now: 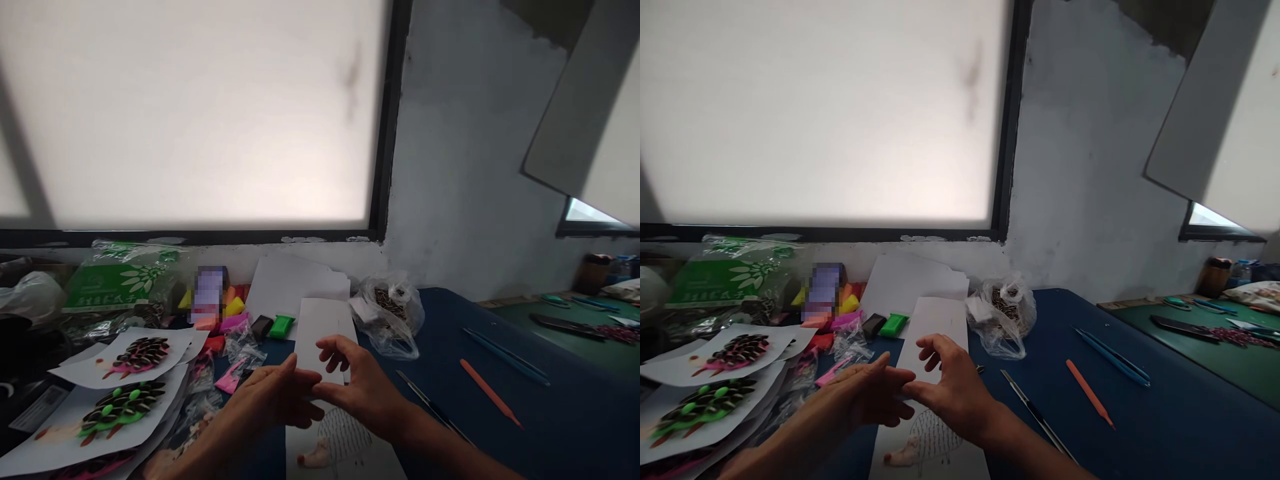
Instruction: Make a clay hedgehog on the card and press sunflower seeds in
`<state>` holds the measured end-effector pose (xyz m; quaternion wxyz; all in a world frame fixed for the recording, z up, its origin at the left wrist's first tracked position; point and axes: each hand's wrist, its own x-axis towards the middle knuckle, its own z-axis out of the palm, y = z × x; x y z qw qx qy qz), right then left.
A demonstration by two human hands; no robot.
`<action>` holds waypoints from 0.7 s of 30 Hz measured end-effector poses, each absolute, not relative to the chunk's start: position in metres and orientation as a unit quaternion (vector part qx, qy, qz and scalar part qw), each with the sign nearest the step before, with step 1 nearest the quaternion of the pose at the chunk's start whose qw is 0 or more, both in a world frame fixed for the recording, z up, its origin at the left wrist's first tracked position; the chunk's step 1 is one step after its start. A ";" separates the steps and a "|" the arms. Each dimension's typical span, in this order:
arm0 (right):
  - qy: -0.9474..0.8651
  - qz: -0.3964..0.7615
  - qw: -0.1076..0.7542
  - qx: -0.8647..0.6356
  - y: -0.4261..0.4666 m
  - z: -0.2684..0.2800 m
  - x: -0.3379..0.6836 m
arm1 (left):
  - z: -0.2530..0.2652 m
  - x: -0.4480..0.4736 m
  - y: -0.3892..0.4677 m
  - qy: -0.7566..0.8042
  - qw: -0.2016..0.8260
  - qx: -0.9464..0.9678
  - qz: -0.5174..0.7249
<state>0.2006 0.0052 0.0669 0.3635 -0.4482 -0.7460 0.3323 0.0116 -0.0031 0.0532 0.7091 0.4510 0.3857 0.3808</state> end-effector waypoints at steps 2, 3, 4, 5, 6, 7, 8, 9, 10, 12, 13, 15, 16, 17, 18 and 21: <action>-0.750 0.339 0.351 -0.446 0.004 0.066 0.200 | 0.052 0.012 -0.003 0.386 0.712 0.466 0.357; -0.751 0.340 0.350 -0.445 0.004 0.066 0.200 | 0.050 0.012 -0.002 0.385 0.713 0.474 0.346; -0.752 0.337 0.352 -0.444 0.005 0.065 0.200 | 0.049 0.012 -0.001 0.383 0.712 0.481 0.339; -0.752 0.332 0.357 -0.444 0.005 0.065 0.201 | 0.048 0.012 0.000 0.382 0.710 0.487 0.337; -0.752 0.327 0.362 -0.444 0.006 0.065 0.201 | 0.048 0.011 0.001 0.381 0.706 0.489 0.342; -0.753 0.322 0.365 -0.443 0.007 0.065 0.201 | 0.048 0.011 0.002 0.382 0.702 0.489 0.348; -0.754 0.321 0.365 -0.442 0.008 0.065 0.202 | 0.049 0.010 0.002 0.384 0.700 0.486 0.356; -0.757 0.321 0.361 -0.440 0.008 0.064 0.202 | 0.050 0.010 0.002 0.386 0.699 0.482 0.360; -0.761 0.323 0.355 -0.437 0.008 0.064 0.201 | 0.051 0.010 0.001 0.388 0.700 0.479 0.361; -0.768 0.322 0.347 -0.431 0.006 0.063 0.200 | 0.052 0.011 -0.001 0.387 0.703 0.481 0.352; -0.770 0.318 0.349 -0.429 0.006 0.063 0.199 | 0.052 0.012 -0.001 0.386 0.704 0.485 0.347; -0.769 0.303 0.363 -0.430 0.005 0.064 0.199 | 0.051 0.013 -0.002 0.380 0.703 0.493 0.345; -0.767 0.293 0.372 -0.433 0.005 0.065 0.199 | 0.052 0.013 -0.002 0.377 0.702 0.494 0.348; -0.767 0.283 0.378 -0.434 0.005 0.065 0.199 | 0.052 0.013 -0.002 0.378 0.701 0.491 0.354; -0.770 0.272 0.383 -0.432 0.006 0.065 0.200 | 0.053 0.012 -0.002 0.381 0.699 0.487 0.360; -0.796 0.244 0.396 -0.389 0.009 0.061 0.200 | 0.056 0.009 -0.002 0.397 0.686 0.481 0.373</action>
